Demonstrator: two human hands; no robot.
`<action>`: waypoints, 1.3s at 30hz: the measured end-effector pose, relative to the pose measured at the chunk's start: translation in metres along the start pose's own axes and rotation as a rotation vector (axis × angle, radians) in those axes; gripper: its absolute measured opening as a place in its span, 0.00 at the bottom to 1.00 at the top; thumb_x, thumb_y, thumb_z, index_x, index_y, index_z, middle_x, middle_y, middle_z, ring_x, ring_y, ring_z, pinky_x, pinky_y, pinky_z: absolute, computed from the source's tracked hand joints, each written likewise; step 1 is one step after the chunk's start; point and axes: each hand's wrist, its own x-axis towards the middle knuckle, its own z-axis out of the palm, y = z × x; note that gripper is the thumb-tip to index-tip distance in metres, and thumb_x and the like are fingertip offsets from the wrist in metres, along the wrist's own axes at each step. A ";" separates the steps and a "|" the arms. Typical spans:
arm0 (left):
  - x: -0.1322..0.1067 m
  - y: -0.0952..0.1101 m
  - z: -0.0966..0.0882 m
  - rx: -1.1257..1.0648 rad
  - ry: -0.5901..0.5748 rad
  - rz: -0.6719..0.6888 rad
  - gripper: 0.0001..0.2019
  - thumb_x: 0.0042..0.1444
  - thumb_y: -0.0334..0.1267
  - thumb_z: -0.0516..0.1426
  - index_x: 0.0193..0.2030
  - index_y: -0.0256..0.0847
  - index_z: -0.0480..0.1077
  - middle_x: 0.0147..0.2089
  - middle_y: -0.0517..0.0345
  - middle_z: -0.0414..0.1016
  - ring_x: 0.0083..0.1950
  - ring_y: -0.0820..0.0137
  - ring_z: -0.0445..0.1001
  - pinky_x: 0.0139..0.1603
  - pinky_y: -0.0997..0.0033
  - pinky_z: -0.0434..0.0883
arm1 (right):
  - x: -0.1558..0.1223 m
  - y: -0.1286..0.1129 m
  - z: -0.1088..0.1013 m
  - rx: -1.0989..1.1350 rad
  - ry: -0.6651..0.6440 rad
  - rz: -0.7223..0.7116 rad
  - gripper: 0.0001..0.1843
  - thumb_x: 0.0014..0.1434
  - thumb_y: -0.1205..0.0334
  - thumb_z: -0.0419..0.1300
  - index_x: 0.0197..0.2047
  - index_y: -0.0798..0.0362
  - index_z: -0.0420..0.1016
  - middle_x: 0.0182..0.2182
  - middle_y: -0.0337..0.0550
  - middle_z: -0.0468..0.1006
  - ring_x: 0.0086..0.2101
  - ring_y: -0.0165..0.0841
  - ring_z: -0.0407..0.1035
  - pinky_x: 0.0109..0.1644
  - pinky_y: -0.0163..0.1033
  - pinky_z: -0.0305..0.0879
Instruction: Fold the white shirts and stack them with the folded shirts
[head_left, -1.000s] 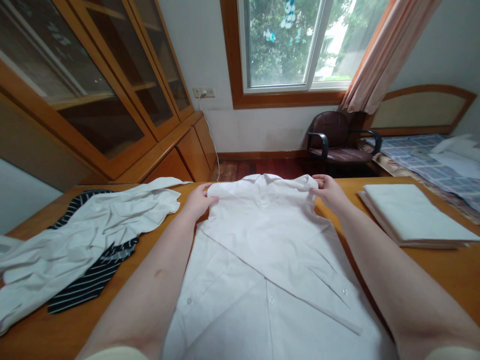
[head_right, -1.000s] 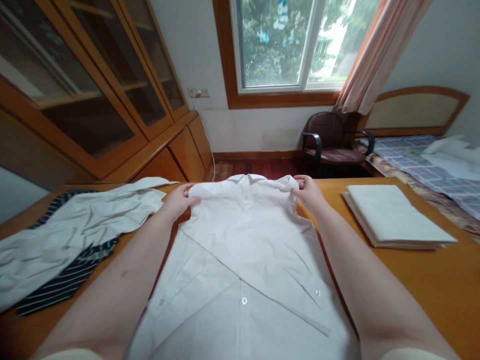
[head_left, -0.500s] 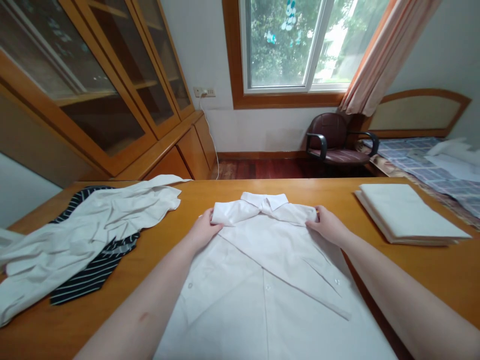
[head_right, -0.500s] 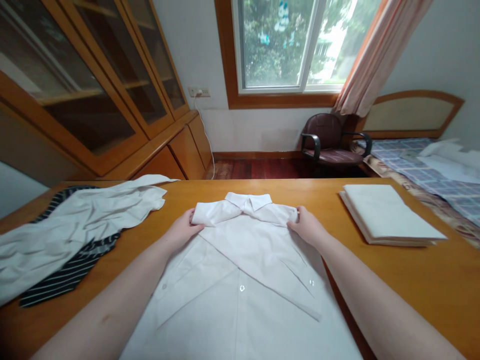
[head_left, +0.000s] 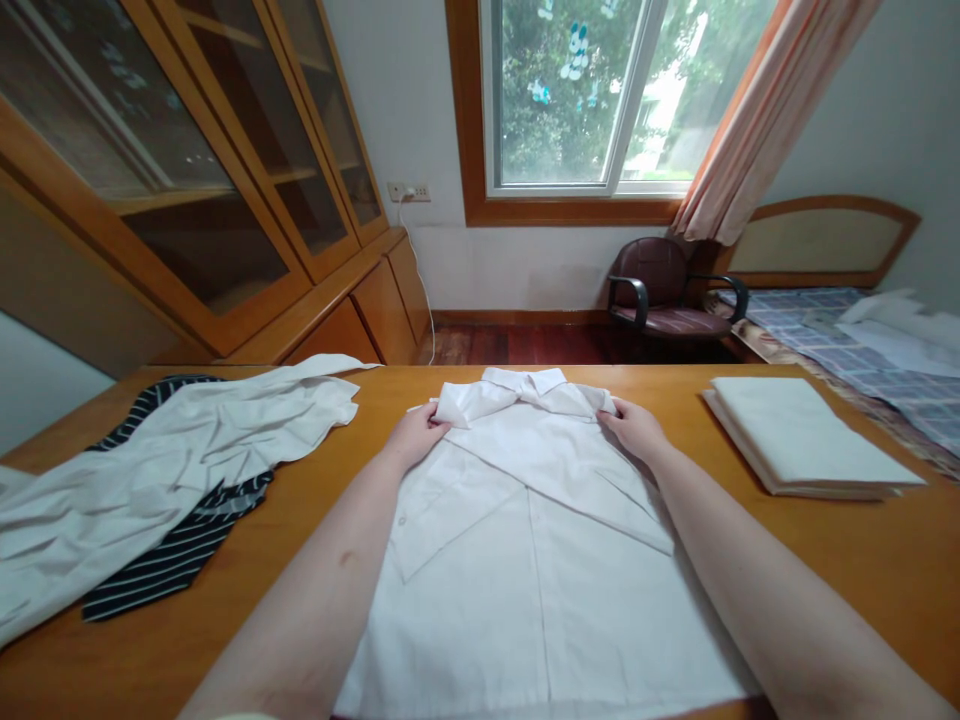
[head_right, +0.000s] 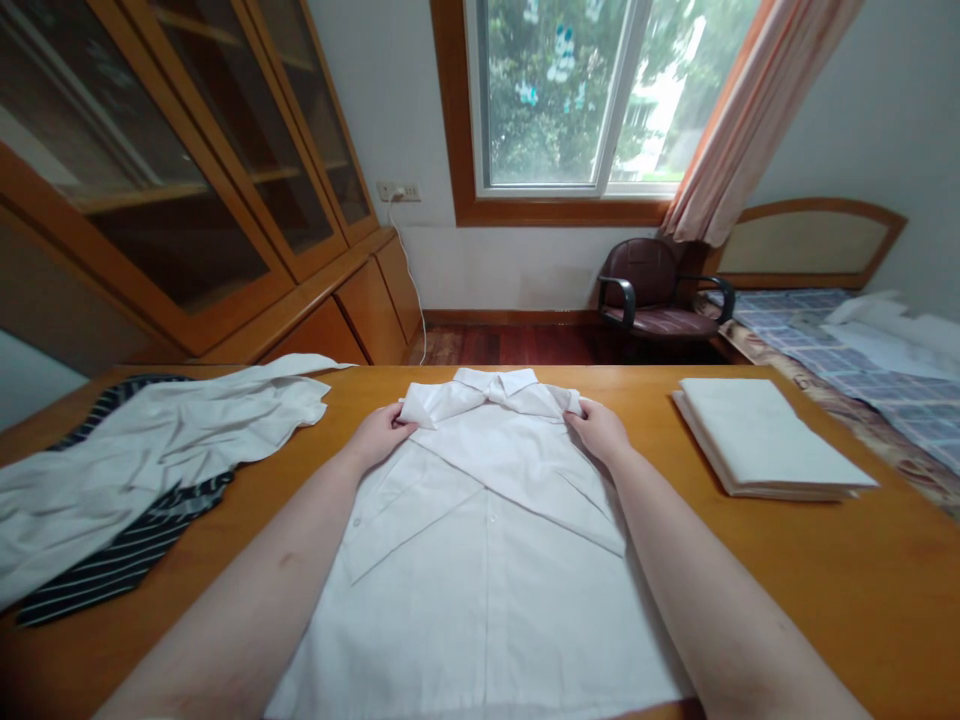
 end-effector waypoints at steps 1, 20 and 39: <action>0.000 -0.001 0.000 0.007 -0.004 0.004 0.14 0.47 0.41 0.59 0.42 0.42 0.73 0.38 0.55 0.77 0.38 0.62 0.75 0.40 0.67 0.69 | -0.001 0.001 0.001 0.025 0.018 -0.007 0.16 0.54 0.49 0.55 0.40 0.47 0.77 0.33 0.41 0.80 0.35 0.39 0.71 0.34 0.37 0.61; -0.012 -0.016 -0.028 -0.393 -0.157 -0.058 0.20 0.38 0.38 0.59 0.42 0.39 0.75 0.42 0.56 0.79 0.46 0.57 0.74 0.49 0.59 0.70 | -0.011 0.023 -0.022 0.673 -0.228 0.172 0.12 0.43 0.54 0.60 0.28 0.53 0.71 0.22 0.40 0.75 0.24 0.35 0.69 0.27 0.36 0.64; -0.019 -0.016 -0.053 -0.170 -0.483 0.009 0.08 0.45 0.42 0.58 0.27 0.41 0.74 0.30 0.61 0.75 0.33 0.67 0.71 0.36 0.71 0.67 | -0.019 0.008 -0.038 0.502 -0.279 -0.033 0.16 0.41 0.48 0.61 0.22 0.53 0.76 0.27 0.46 0.78 0.33 0.41 0.70 0.37 0.40 0.65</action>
